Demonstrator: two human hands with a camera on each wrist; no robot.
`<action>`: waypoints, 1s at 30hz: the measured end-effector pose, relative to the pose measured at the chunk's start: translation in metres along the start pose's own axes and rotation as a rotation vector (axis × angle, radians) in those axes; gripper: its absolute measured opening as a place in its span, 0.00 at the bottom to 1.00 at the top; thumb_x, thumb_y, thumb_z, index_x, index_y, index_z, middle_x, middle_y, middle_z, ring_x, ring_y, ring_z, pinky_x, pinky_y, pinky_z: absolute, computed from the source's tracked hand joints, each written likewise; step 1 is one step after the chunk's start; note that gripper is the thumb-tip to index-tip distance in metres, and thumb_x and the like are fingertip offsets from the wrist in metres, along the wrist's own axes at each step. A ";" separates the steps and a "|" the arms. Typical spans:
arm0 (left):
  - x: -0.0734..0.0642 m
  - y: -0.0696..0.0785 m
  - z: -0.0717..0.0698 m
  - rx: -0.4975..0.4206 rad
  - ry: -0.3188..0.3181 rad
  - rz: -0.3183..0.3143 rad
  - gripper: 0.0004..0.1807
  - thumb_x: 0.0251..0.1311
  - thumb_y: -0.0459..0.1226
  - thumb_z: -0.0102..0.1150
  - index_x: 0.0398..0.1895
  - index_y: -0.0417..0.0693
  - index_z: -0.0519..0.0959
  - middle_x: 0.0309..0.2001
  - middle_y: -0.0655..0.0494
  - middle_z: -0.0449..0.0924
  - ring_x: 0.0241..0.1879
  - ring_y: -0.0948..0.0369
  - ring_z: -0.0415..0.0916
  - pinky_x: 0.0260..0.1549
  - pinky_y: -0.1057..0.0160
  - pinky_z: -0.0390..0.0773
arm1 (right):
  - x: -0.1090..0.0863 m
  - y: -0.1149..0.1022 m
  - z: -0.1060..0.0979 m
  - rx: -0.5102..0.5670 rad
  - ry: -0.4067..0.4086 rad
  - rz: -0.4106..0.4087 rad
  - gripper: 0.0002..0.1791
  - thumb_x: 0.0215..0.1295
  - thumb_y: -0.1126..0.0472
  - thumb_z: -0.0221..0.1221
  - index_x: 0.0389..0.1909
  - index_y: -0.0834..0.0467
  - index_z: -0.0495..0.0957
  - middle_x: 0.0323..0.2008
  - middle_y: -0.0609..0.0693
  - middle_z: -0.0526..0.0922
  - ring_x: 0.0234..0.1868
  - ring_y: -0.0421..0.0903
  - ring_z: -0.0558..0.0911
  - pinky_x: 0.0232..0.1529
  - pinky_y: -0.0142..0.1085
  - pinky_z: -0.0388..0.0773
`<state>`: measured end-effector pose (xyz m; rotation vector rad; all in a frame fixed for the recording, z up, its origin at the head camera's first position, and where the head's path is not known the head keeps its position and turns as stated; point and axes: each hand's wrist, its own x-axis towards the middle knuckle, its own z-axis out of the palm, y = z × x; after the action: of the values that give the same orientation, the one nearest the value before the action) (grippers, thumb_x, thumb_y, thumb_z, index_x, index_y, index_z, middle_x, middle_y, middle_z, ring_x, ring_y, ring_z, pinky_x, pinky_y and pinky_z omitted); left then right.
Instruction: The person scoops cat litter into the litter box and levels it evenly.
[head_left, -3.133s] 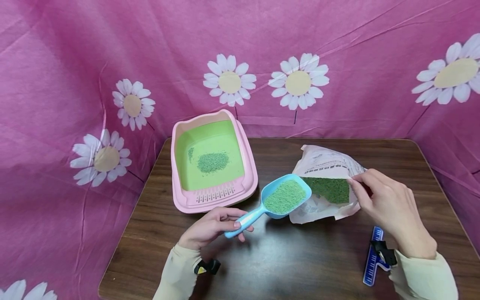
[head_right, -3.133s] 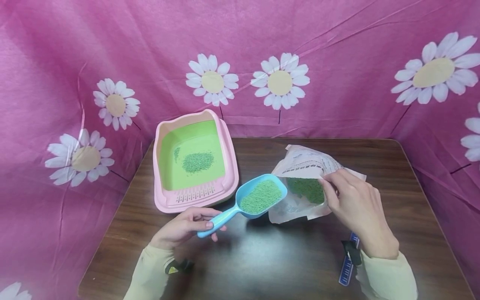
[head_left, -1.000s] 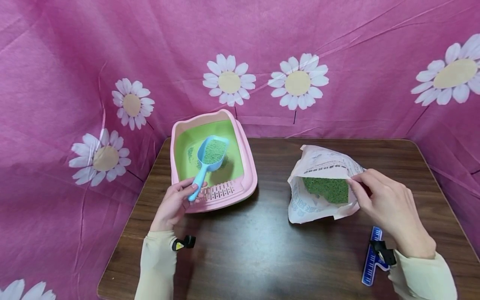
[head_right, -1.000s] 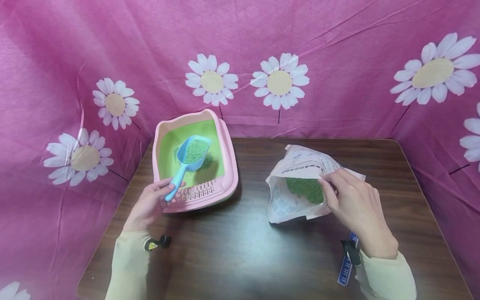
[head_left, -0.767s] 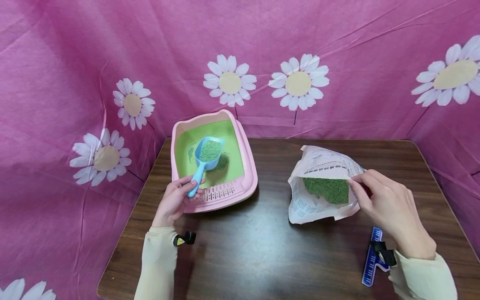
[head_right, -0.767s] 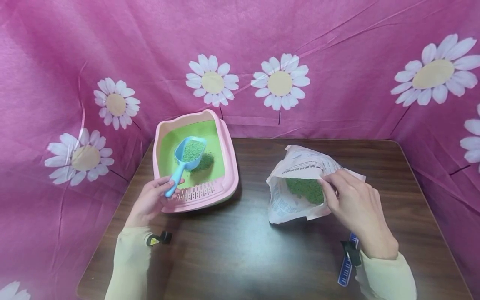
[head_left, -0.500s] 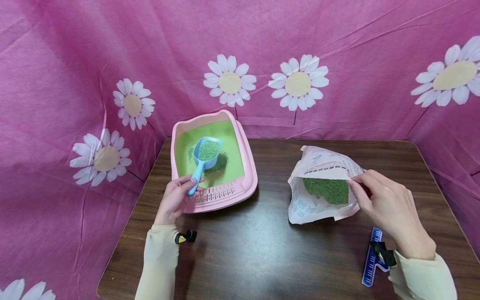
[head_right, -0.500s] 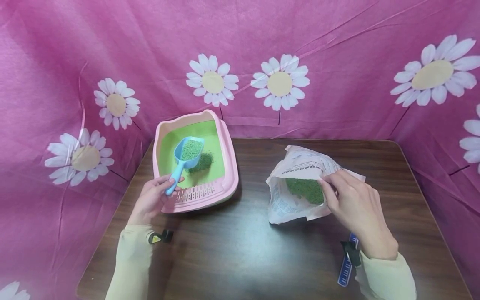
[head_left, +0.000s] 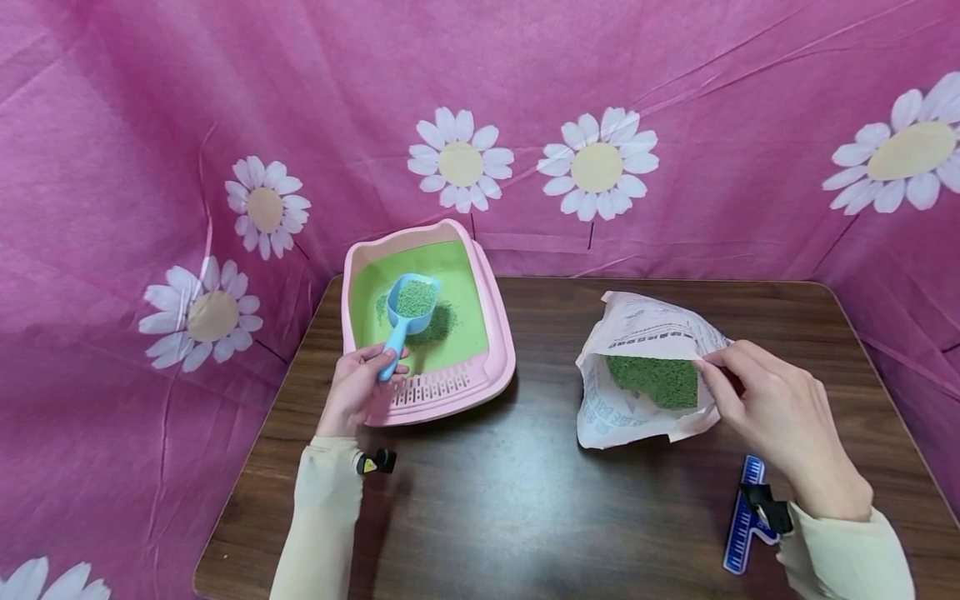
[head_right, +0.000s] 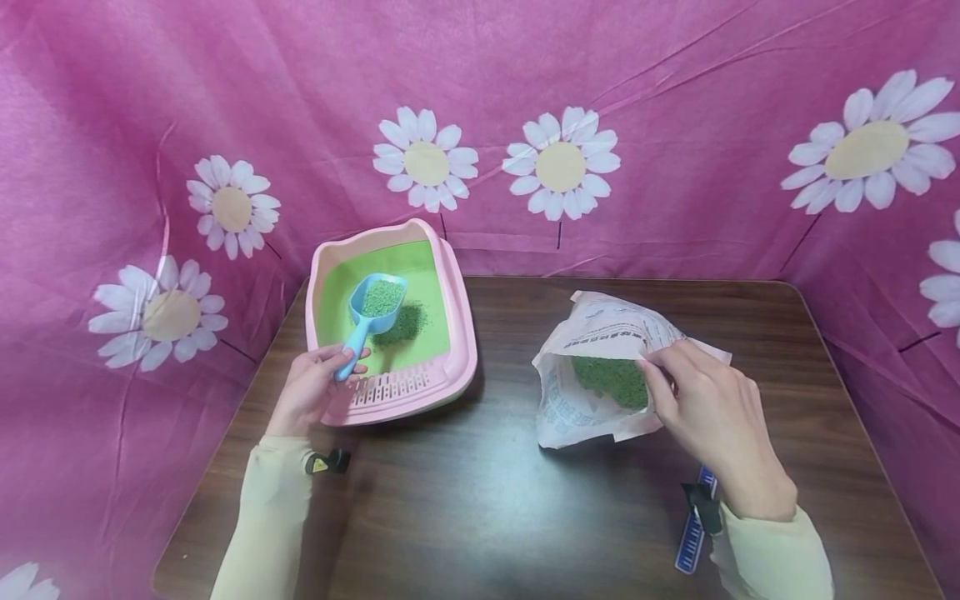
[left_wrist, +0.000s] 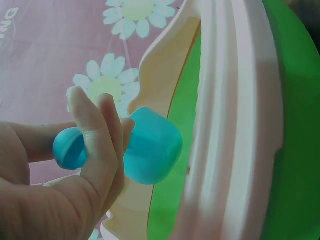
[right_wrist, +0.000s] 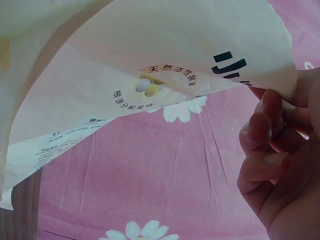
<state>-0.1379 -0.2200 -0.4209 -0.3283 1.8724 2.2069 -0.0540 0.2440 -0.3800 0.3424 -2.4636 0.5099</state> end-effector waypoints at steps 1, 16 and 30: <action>0.001 0.000 0.000 0.011 0.005 0.002 0.25 0.69 0.28 0.46 0.66 0.23 0.58 0.31 0.60 0.86 0.27 0.67 0.82 0.30 0.71 0.84 | 0.000 0.000 0.000 -0.001 0.001 0.000 0.03 0.55 0.61 0.65 0.27 0.53 0.80 0.24 0.43 0.77 0.17 0.39 0.69 0.14 0.38 0.62; 0.012 0.003 0.000 0.129 0.071 -0.021 0.24 0.69 0.30 0.48 0.64 0.26 0.62 0.33 0.58 0.86 0.25 0.69 0.80 0.22 0.76 0.76 | -0.001 0.001 0.001 -0.001 0.003 0.000 0.03 0.55 0.61 0.65 0.27 0.53 0.80 0.24 0.43 0.77 0.17 0.38 0.68 0.14 0.37 0.61; 0.020 0.003 0.004 0.104 0.100 -0.033 0.23 0.70 0.29 0.44 0.64 0.22 0.60 0.32 0.54 0.82 0.30 0.65 0.84 0.41 0.69 0.84 | -0.001 0.002 0.001 0.000 0.005 -0.001 0.03 0.55 0.62 0.65 0.27 0.53 0.80 0.24 0.43 0.77 0.17 0.39 0.68 0.14 0.38 0.62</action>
<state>-0.1582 -0.2157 -0.4239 -0.4553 2.0090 2.0988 -0.0544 0.2449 -0.3819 0.3426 -2.4581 0.5101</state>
